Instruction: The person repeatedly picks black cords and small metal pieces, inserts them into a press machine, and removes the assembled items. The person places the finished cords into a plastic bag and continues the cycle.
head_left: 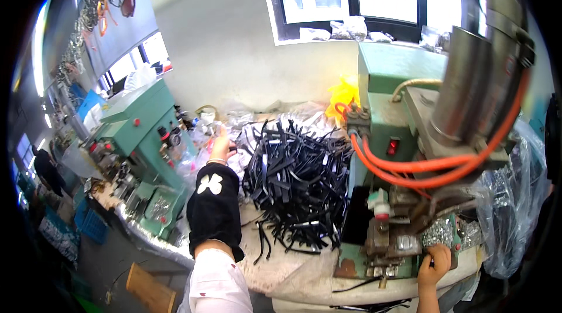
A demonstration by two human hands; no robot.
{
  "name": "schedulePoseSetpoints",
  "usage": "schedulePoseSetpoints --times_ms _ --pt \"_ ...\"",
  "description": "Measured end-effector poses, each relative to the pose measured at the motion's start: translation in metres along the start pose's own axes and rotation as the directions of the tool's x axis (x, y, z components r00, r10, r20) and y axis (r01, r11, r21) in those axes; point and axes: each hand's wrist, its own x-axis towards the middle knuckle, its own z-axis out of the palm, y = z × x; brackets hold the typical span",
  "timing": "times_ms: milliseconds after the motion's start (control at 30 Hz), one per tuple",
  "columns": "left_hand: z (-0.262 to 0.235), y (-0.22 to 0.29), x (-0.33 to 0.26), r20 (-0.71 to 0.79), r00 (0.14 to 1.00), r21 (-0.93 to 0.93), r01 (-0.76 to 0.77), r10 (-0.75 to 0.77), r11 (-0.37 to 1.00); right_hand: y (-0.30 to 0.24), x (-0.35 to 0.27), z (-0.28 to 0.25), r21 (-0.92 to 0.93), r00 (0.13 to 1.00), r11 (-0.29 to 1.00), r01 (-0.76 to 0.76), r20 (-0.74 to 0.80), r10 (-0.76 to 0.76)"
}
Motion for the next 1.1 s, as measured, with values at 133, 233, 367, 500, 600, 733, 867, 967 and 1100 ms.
schedulePoseSetpoints --times_ms 133,233,367,500,600,733,867,967,1100 --pt "0.034 -0.051 0.007 0.34 0.934 0.035 0.103 -0.109 0.994 -0.009 0.002 0.0 -0.057 0.996 0.997 -0.046 0.07 0.05" --pt "0.103 -0.038 -0.069 0.357 0.934 -0.247 0.102 -0.007 0.964 -0.009 -0.001 -0.004 -0.109 0.989 0.989 -0.1 0.099 0.111" --pt "0.11 -0.027 -0.15 0.103 0.873 0.216 -0.487 0.476 0.846 -0.01 0.002 0.008 -0.003 0.964 0.981 -0.191 0.19 0.188" --pt "0.198 -0.026 -0.255 0.092 0.781 0.525 -0.565 0.618 0.637 -0.004 -0.005 -0.001 -0.041 0.983 0.991 -0.128 0.128 0.132" --pt "0.214 -0.03 -0.261 0.085 0.736 0.582 -0.584 0.672 0.566 0.007 -0.008 -0.001 -0.043 0.994 0.998 -0.055 0.093 0.059" --pt "0.204 -0.027 -0.249 0.174 0.776 0.63 -0.561 0.606 0.538 0.011 -0.004 -0.001 0.017 0.994 0.994 -0.109 0.026 0.109" --pt "0.18 -0.04 -0.171 0.587 0.447 0.419 -0.881 0.675 0.22 -0.06 0.025 -0.03 0.272 0.995 0.957 -0.103 0.018 0.102" --pt "0.175 -0.002 -0.209 0.583 0.67 0.462 -0.739 0.459 0.491 -0.132 0.07 -0.065 0.602 0.949 0.796 0.057 0.216 -0.231" --pt "0.119 0.0 -0.234 0.412 0.728 0.431 -0.686 0.548 0.587 -0.246 0.075 -0.079 0.83 0.729 0.102 -0.548 0.534 -0.428"
